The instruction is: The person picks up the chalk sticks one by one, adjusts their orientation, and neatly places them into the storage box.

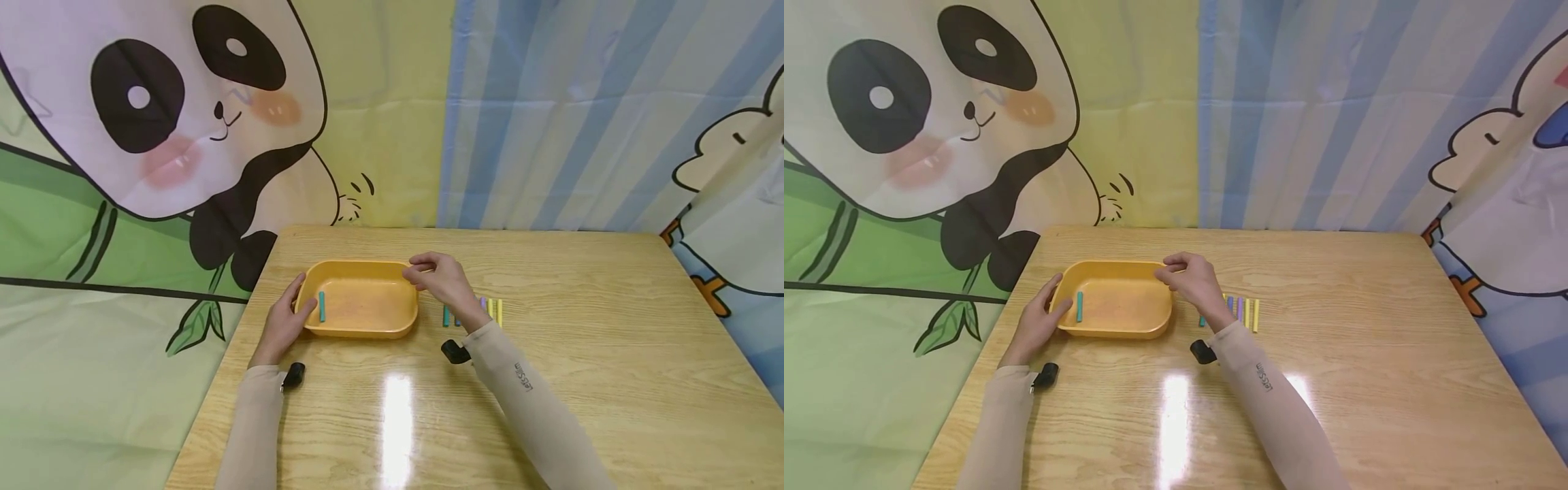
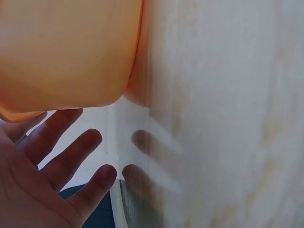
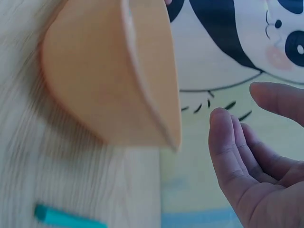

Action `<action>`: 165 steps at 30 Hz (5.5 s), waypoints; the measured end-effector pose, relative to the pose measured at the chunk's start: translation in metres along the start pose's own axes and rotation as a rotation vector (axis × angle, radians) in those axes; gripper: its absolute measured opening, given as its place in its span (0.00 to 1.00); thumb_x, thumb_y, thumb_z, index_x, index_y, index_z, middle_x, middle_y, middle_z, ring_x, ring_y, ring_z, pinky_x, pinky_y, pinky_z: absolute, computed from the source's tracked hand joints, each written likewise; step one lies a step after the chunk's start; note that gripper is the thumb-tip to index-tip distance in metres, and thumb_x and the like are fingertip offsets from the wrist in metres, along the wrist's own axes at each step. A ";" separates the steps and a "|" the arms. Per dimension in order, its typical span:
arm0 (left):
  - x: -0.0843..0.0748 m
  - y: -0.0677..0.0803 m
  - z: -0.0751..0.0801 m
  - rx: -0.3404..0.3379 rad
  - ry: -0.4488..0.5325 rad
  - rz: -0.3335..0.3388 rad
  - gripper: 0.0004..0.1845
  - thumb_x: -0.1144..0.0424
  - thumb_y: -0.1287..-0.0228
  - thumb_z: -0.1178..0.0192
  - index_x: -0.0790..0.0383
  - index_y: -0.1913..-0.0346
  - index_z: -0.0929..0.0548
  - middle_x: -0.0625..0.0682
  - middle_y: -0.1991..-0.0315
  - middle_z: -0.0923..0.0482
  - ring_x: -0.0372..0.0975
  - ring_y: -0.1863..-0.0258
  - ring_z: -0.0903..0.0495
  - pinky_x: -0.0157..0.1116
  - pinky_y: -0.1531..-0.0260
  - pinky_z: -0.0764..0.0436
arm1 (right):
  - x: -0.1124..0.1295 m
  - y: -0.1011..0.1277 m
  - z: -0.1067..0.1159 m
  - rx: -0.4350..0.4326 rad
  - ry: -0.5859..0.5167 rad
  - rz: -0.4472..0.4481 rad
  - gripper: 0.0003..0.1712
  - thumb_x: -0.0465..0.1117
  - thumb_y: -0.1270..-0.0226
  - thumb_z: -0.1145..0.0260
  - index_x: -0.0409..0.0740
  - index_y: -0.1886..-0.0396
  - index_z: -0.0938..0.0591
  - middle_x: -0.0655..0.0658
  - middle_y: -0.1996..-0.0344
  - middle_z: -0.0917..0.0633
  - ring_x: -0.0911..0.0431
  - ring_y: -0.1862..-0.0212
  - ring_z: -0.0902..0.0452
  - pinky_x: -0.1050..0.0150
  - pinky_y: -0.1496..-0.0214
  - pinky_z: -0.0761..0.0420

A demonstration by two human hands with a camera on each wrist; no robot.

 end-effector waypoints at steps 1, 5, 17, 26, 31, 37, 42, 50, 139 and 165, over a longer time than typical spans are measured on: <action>0.000 0.000 0.000 0.000 -0.001 -0.002 0.37 0.51 0.24 0.42 0.51 0.18 0.44 0.59 0.24 0.39 0.54 0.27 0.37 0.57 0.33 0.32 | -0.003 0.001 0.004 -0.012 0.007 -0.003 0.24 0.47 0.33 0.27 0.43 0.41 0.19 0.43 0.51 0.16 0.40 0.51 0.16 0.51 0.49 0.15; -0.001 0.001 -0.001 -0.002 0.003 -0.002 0.37 0.50 0.24 0.41 0.50 0.19 0.44 0.59 0.24 0.39 0.54 0.27 0.36 0.55 0.35 0.29 | -0.017 0.008 0.022 -0.054 0.039 -0.009 0.23 0.48 0.32 0.29 0.45 0.41 0.19 0.43 0.51 0.16 0.42 0.53 0.15 0.47 0.47 0.16; -0.001 0.001 -0.001 0.008 0.008 0.000 0.37 0.53 0.24 0.41 0.49 0.18 0.44 0.55 0.22 0.42 0.54 0.25 0.40 0.57 0.29 0.37 | -0.057 0.029 0.070 -0.140 0.050 -0.085 0.27 0.48 0.30 0.30 0.42 0.36 0.22 0.39 0.48 0.18 0.38 0.48 0.17 0.44 0.44 0.18; 0.000 0.001 -0.002 0.002 0.021 -0.006 0.37 0.52 0.24 0.42 0.49 0.19 0.44 0.56 0.23 0.40 0.53 0.26 0.38 0.56 0.31 0.35 | -0.081 0.042 0.091 -0.208 0.076 -0.139 0.30 0.46 0.29 0.32 0.35 0.33 0.24 0.35 0.46 0.20 0.39 0.50 0.17 0.48 0.46 0.16; 0.000 0.000 -0.002 -0.002 0.027 -0.011 0.37 0.53 0.24 0.41 0.50 0.19 0.43 0.55 0.23 0.39 0.52 0.27 0.37 0.56 0.31 0.34 | -0.089 0.048 0.103 -0.238 0.125 -0.159 0.30 0.48 0.29 0.32 0.36 0.33 0.24 0.36 0.47 0.19 0.41 0.50 0.16 0.49 0.47 0.16; 0.000 0.001 -0.002 -0.002 0.032 -0.003 0.36 0.55 0.24 0.41 0.49 0.19 0.43 0.55 0.23 0.41 0.53 0.26 0.38 0.56 0.30 0.35 | -0.098 0.052 0.112 -0.256 0.178 -0.201 0.29 0.47 0.29 0.32 0.36 0.35 0.22 0.37 0.48 0.19 0.44 0.51 0.17 0.53 0.49 0.15; -0.002 0.000 -0.001 -0.008 0.021 0.007 0.36 0.54 0.24 0.41 0.46 0.19 0.44 0.57 0.24 0.39 0.53 0.27 0.36 0.56 0.32 0.32 | -0.103 0.055 0.118 -0.271 0.202 -0.221 0.29 0.47 0.30 0.30 0.36 0.36 0.21 0.37 0.48 0.18 0.46 0.53 0.17 0.56 0.52 0.14; -0.002 0.001 -0.003 0.004 0.040 0.005 0.36 0.54 0.23 0.42 0.46 0.19 0.44 0.55 0.22 0.43 0.53 0.25 0.40 0.56 0.29 0.37 | -0.110 0.059 0.122 -0.272 0.286 -0.224 0.26 0.47 0.31 0.29 0.34 0.41 0.19 0.38 0.53 0.16 0.49 0.57 0.17 0.65 0.61 0.17; -0.001 0.004 -0.006 -0.014 0.065 -0.002 0.36 0.57 0.23 0.42 0.52 0.19 0.43 0.56 0.23 0.40 0.52 0.27 0.36 0.53 0.33 0.30 | -0.086 0.044 0.091 -0.254 0.183 -0.222 0.22 0.40 0.33 0.33 0.37 0.42 0.18 0.37 0.52 0.16 0.48 0.59 0.14 0.52 0.53 0.13; -0.003 0.004 -0.005 -0.017 0.048 0.027 0.36 0.56 0.23 0.42 0.49 0.19 0.44 0.53 0.21 0.45 0.52 0.24 0.42 0.52 0.29 0.37 | -0.038 0.028 0.036 -0.155 0.166 -0.111 0.18 0.41 0.36 0.31 0.42 0.46 0.16 0.41 0.57 0.14 0.44 0.61 0.14 0.44 0.52 0.16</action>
Point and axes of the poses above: each hand's wrist, its own y-axis away from the middle knuckle, its own z-axis out of the back of the hand, x = y × z, the point moved 3 cm from there along -y, towards the middle knuckle
